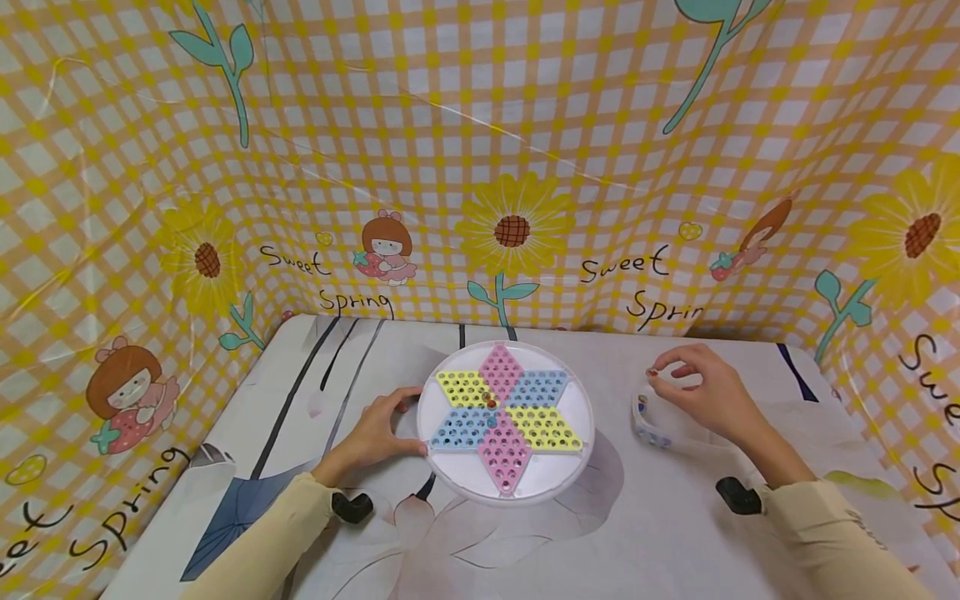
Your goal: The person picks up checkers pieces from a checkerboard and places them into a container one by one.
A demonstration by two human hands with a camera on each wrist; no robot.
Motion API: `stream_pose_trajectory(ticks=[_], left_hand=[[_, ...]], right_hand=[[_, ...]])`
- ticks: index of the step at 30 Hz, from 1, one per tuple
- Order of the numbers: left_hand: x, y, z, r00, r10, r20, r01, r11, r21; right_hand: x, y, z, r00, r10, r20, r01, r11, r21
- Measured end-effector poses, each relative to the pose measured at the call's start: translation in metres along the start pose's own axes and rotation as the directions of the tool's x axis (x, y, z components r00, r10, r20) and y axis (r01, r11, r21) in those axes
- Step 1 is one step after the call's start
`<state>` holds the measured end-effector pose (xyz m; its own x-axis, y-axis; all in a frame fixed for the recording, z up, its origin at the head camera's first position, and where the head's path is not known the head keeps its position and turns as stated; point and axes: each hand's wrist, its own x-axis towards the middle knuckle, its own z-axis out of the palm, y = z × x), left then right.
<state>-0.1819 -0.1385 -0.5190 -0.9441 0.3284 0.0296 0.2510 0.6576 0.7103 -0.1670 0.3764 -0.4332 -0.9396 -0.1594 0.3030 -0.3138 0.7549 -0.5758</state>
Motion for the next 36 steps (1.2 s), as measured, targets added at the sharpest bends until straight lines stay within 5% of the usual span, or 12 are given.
stream_pose_trajectory(ticks=[36], left_hand=[[-0.002, 0.005, -0.001, 1.000, -0.022, 0.001, 0.022, 1.000, 0.001]], right_hand=[[-0.005, 0.014, 0.010, 0.983, 0.088, 0.161, -0.080, 0.995, -0.054]])
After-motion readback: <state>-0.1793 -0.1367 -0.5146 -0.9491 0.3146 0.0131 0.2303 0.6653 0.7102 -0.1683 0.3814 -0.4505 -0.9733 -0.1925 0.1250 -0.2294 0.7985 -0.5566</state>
